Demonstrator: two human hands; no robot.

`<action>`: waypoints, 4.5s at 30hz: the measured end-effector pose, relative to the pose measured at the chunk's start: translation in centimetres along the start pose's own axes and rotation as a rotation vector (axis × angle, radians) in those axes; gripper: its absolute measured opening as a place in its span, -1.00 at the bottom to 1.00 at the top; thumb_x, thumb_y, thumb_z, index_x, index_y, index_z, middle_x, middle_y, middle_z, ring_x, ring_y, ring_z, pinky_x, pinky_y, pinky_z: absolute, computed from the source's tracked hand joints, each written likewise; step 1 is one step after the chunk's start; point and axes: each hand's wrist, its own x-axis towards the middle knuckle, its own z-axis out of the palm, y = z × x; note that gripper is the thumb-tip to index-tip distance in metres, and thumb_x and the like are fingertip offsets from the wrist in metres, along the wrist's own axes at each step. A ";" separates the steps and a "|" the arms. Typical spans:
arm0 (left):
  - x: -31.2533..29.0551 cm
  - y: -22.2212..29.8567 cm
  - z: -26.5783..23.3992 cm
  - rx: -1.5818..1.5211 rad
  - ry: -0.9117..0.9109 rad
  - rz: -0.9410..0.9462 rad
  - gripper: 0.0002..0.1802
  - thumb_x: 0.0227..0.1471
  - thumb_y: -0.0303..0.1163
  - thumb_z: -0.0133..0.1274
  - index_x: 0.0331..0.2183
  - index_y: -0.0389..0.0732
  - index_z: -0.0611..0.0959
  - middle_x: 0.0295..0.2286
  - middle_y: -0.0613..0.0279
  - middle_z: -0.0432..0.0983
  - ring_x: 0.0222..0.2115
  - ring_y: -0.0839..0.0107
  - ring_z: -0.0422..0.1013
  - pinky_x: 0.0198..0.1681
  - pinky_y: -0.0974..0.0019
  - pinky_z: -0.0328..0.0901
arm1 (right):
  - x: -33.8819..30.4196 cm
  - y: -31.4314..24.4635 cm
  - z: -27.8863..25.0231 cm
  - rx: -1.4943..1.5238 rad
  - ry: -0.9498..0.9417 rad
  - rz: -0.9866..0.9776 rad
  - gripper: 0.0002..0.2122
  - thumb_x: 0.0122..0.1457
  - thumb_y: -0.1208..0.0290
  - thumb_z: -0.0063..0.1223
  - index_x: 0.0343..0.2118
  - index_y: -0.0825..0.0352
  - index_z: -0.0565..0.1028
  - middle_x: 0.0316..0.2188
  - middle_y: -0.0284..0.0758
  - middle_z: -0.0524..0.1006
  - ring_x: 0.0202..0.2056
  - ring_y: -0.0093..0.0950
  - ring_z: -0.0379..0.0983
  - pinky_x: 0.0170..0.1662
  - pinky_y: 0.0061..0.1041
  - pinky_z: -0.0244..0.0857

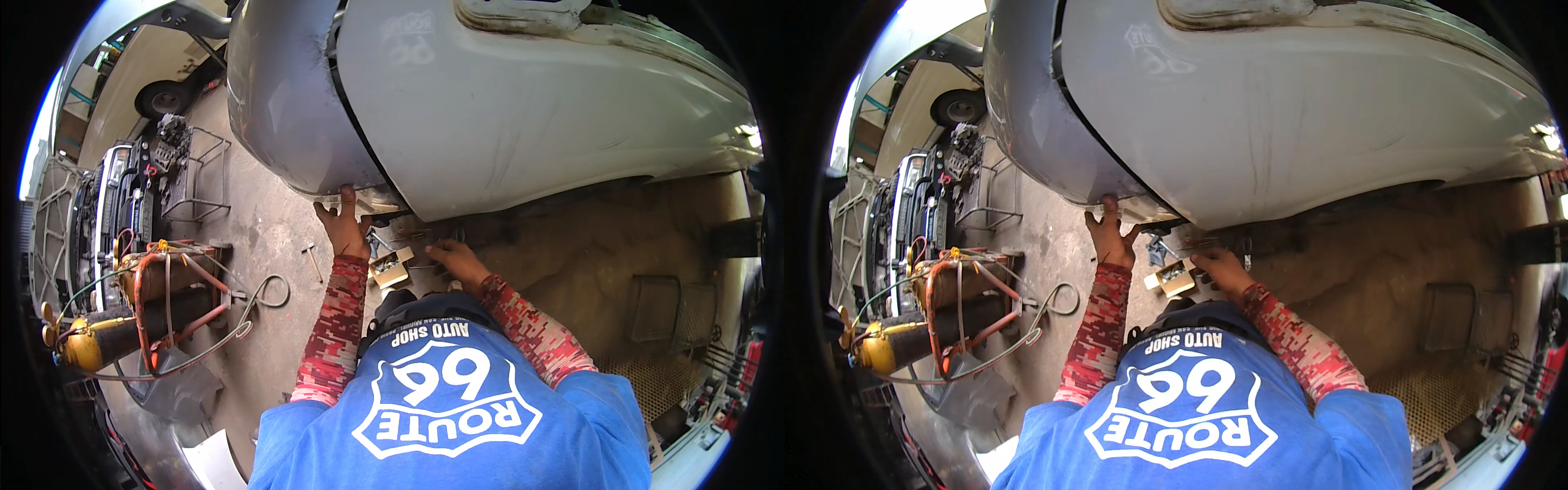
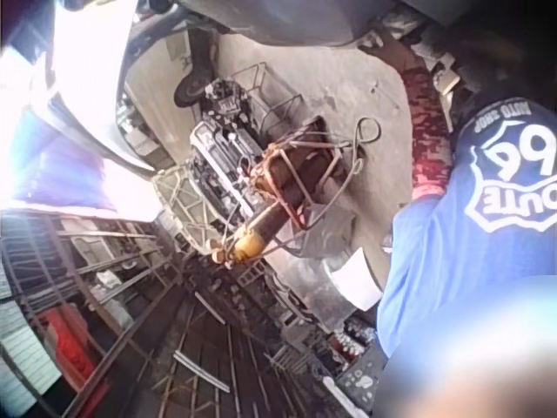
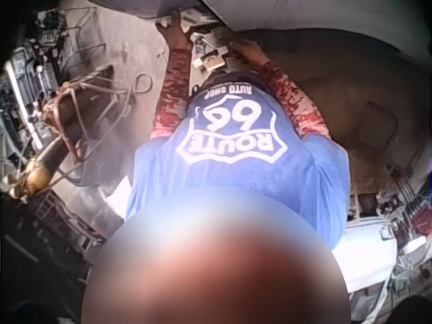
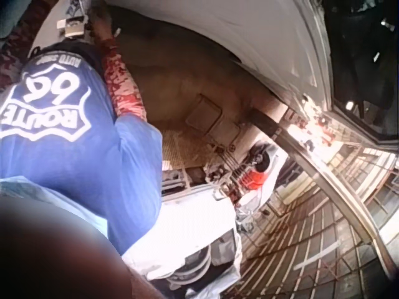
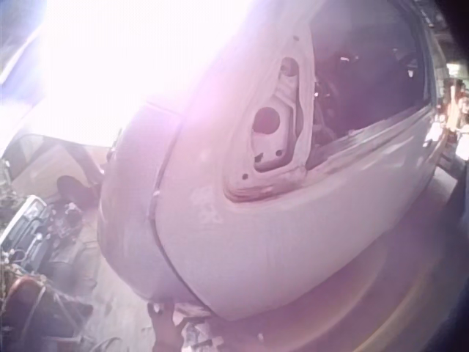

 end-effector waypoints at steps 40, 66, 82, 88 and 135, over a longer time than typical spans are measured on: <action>1.2 -2.3 -0.4 0.427 0.103 0.299 0.49 -0.16 0.11 0.38 0.28 -0.52 -0.31 0.28 -0.43 -0.25 0.33 -0.13 -0.21 0.37 0.07 -0.17 | 4.2 -9.1 6.1 0.122 -0.065 -0.423 -0.47 0.31 -0.06 -0.05 -0.11 0.46 0.51 -0.29 -0.22 0.61 -0.22 -0.44 0.53 -0.08 -0.45 0.37; 4.5 -2.2 -6.2 0.391 -0.049 0.310 -0.23 0.20 -0.04 0.05 0.09 -0.52 0.20 0.05 -0.29 0.21 0.08 -0.06 0.23 0.16 0.05 0.15 | 2.8 1.7 9.1 -0.018 0.260 -0.247 -0.52 0.28 0.08 0.05 -0.08 0.52 0.53 -0.18 -0.18 0.60 -0.17 -0.44 0.48 -0.05 -0.46 0.30; 5.7 -2.2 -8.4 0.412 -0.071 0.409 -0.41 0.17 -0.17 0.10 0.04 -0.42 0.34 0.02 -0.17 0.27 -0.07 0.05 0.34 0.04 0.09 0.27 | 1.5 2.0 10.9 0.025 0.335 -0.262 -0.63 0.24 0.17 0.11 -0.13 0.45 0.56 -0.27 -0.25 0.60 -0.26 -0.49 0.46 -0.17 -0.49 0.33; 5.5 -1.6 -8.2 0.500 0.009 0.455 -0.49 0.21 -0.23 0.01 0.04 -0.40 0.35 0.00 -0.12 0.24 -0.10 0.10 0.36 0.02 0.11 0.27 | 3.5 7.2 6.0 0.007 0.381 -0.252 -0.62 0.22 0.18 0.12 -0.14 0.47 0.57 -0.31 -0.26 0.62 -0.30 -0.49 0.48 -0.18 -0.48 0.35; 2.5 -5.5 -20.6 -0.695 0.611 -0.211 0.02 0.12 0.43 -0.37 0.37 -0.05 -0.02 0.36 -0.11 -0.25 0.36 -0.08 -0.17 0.35 -0.19 -0.23 | 7.8 -7.5 6.2 -0.184 -0.533 0.042 -0.02 0.02 -0.39 0.08 0.22 0.52 0.26 0.12 0.03 0.37 0.14 -0.19 0.34 0.17 -0.33 0.20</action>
